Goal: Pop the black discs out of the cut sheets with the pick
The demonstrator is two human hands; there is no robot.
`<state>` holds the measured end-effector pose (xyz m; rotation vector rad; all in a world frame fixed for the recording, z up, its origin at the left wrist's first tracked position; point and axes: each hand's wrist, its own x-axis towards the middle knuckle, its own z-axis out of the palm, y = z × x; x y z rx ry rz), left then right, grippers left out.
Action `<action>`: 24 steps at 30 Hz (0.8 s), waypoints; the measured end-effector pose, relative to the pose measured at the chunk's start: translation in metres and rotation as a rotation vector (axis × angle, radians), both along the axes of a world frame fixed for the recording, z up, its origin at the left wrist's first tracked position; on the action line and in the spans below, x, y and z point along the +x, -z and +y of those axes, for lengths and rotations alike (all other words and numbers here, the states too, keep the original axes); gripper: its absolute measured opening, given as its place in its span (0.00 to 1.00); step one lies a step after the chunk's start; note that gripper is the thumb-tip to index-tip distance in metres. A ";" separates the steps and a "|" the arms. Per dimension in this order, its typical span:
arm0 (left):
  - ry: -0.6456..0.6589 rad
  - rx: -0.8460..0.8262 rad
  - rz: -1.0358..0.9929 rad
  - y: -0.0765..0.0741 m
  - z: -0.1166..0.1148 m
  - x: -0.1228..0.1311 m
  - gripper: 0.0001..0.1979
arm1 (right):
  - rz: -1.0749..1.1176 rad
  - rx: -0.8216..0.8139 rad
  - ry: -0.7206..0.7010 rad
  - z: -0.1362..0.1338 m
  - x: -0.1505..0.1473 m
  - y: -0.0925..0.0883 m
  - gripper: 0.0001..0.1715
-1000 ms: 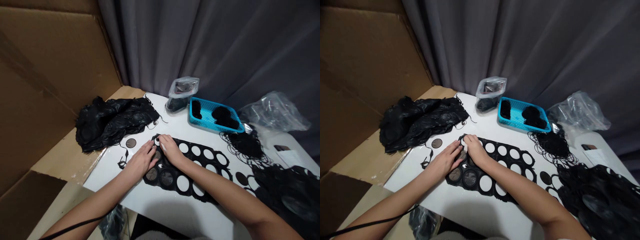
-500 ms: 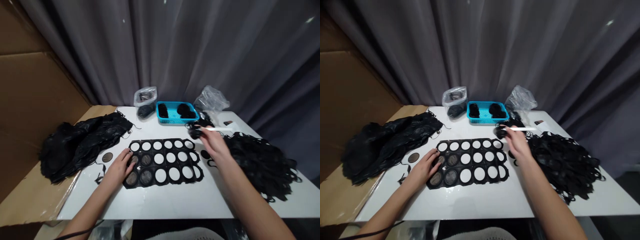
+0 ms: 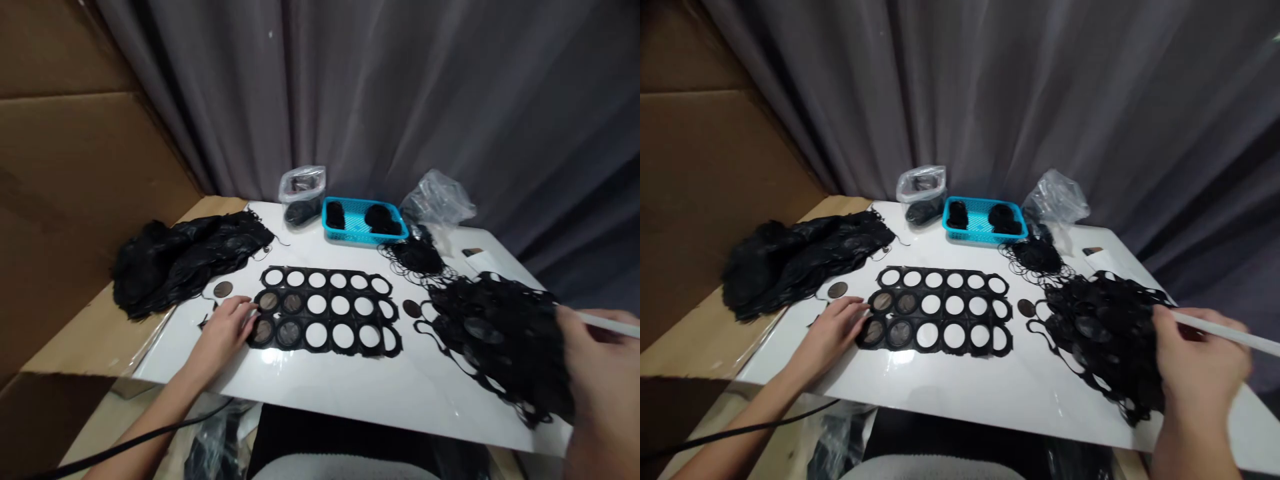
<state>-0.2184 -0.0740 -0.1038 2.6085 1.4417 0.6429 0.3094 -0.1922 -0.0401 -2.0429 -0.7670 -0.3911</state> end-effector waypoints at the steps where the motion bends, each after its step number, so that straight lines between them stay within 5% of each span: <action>1: 0.001 0.004 -0.009 0.003 -0.010 0.001 0.16 | -0.003 0.046 -0.045 0.007 -0.013 -0.008 0.08; 3: -0.001 0.006 -0.022 0.011 -0.025 0.006 0.16 | 0.098 0.127 -0.264 0.031 -0.049 -0.017 0.08; 5: -0.005 0.005 -0.017 0.017 -0.033 0.012 0.17 | 0.296 0.108 -0.633 0.064 -0.099 -0.016 0.09; 8: -0.015 0.012 0.004 0.022 -0.038 0.018 0.19 | 0.583 -0.090 -1.173 0.112 -0.188 0.005 0.12; 11: -0.022 0.033 0.023 0.026 -0.041 0.020 0.19 | 0.718 -0.296 -1.523 0.144 -0.262 0.038 0.09; 16: -0.035 0.098 0.063 0.032 -0.047 0.020 0.20 | 0.426 -0.429 -1.635 0.162 -0.311 0.073 0.06; 24: -0.034 0.139 0.097 0.031 -0.049 0.024 0.20 | 0.390 -0.460 -1.641 0.162 -0.310 0.076 0.07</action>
